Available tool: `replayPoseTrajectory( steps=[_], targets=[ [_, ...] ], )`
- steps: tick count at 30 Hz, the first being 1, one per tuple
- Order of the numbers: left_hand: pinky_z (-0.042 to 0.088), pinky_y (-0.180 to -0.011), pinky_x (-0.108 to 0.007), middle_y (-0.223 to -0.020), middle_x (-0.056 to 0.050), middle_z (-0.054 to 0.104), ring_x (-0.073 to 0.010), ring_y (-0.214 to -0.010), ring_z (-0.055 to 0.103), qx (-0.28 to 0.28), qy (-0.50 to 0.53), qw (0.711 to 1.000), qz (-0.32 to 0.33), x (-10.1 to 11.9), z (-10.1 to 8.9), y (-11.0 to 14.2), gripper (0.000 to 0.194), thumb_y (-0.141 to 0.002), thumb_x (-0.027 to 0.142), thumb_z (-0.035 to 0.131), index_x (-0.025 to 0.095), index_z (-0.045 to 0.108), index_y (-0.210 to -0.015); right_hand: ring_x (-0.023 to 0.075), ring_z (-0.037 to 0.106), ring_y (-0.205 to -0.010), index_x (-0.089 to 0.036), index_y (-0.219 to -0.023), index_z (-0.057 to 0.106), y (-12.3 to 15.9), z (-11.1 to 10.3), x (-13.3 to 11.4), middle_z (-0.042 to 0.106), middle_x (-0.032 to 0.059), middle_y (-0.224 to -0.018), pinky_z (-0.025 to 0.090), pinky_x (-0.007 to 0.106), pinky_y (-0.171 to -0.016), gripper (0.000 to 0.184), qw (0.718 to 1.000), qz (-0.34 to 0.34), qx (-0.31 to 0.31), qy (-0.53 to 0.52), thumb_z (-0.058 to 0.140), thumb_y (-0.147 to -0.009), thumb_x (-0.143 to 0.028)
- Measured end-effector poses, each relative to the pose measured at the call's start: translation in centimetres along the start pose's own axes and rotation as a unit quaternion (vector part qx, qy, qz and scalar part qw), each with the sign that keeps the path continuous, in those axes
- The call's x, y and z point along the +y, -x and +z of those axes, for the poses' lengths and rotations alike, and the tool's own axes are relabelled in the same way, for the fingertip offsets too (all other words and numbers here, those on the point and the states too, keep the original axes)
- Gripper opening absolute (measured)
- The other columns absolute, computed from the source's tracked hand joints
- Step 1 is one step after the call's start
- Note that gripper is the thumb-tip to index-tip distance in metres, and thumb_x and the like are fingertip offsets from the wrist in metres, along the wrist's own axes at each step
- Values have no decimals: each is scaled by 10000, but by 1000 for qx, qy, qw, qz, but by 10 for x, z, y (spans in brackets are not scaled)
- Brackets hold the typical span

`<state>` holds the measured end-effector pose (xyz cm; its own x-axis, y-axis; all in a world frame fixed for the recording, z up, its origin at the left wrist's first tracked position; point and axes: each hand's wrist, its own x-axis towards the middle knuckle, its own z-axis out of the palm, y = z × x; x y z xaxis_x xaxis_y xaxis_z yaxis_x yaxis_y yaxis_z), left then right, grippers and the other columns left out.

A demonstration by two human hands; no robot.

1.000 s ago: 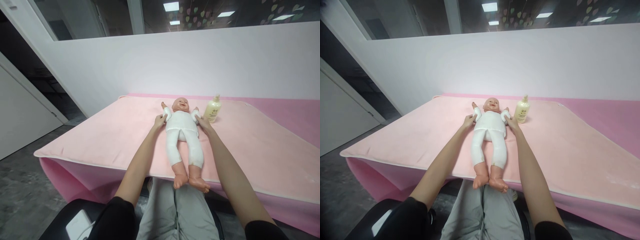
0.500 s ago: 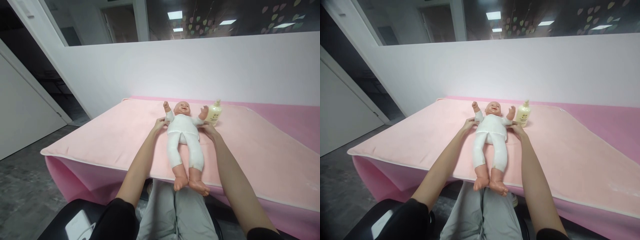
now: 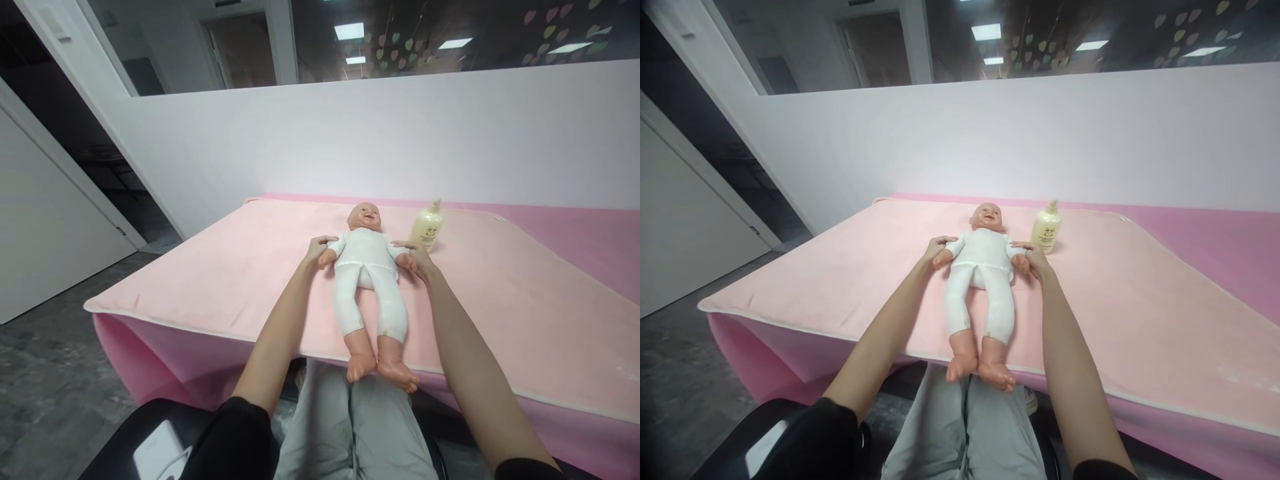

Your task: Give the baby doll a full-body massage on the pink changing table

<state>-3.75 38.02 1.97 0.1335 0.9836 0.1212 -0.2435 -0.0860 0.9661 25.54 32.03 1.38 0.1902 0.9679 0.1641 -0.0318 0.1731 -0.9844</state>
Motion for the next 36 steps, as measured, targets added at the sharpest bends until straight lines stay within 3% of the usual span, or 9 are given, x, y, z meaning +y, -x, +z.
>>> replayPoseTrajectory(
  steps=[6,11,14,18,22,28,31,36],
  targets=[
    [442,-677,-278,-629,-27,634,-138,-633,573,-52,19,998,13,2,0,1,108,-534,141,631,122,662,-635,159,617,-923,-246,-840,690,-13,1,12,685,-9,-958,498,257,-808,348,995,-35,11,-95,753,-498,-256],
    [426,-697,-253,-759,-31,669,-141,-710,567,-93,17,995,30,5,-1,-1,177,-583,212,618,135,681,-730,165,594,-745,-200,-795,670,-14,-1,8,662,-7,-760,497,283,-687,310,997,-8,-16,-72,708,-488,-194],
    [434,-744,-268,-832,-45,679,-157,-766,573,-87,10,996,29,3,-1,-3,217,-608,293,646,136,683,-753,142,567,-698,-182,-731,648,-11,-2,4,635,-6,-705,481,271,-680,211,995,1,-37,-94,692,-525,-189],
    [437,-705,-271,-783,-54,661,-159,-736,572,-47,-6,999,17,-3,0,-7,310,-602,381,709,125,680,-775,128,551,-680,-176,-758,648,-8,1,2,637,-2,-731,468,252,-654,206,992,25,-36,-119,695,-589,-284],
    [405,-597,-252,-640,-44,609,-139,-631,552,8,-29,999,-22,-9,2,-11,358,-639,456,726,114,657,-719,138,555,-667,-174,-740,639,-9,6,4,641,6,-715,458,250,-619,234,997,43,10,-60,723,-607,-347],
    [366,-536,-250,-519,-2,515,-120,-530,498,65,-113,991,-16,-18,5,-21,362,-705,465,689,140,582,-588,125,558,-648,-165,-722,644,-12,14,5,649,9,-707,434,226,-587,328,997,34,59,44,740,-642,-468],
    [347,-514,-243,-520,14,492,-97,-488,455,57,-127,990,-6,-18,3,-21,368,-716,476,675,144,574,-593,121,561,-649,-155,-732,654,-13,16,5,654,15,-717,430,219,-579,314,995,35,73,57,729,-662,-451],
    [390,-569,-238,-625,-22,582,-105,-556,520,-21,-44,999,-7,-12,-2,-14,352,-660,465,717,126,629,-698,121,565,-650,-159,-755,655,-11,14,3,655,14,-732,445,223,-585,274,997,42,62,22,731,-662,-405]
  ],
)
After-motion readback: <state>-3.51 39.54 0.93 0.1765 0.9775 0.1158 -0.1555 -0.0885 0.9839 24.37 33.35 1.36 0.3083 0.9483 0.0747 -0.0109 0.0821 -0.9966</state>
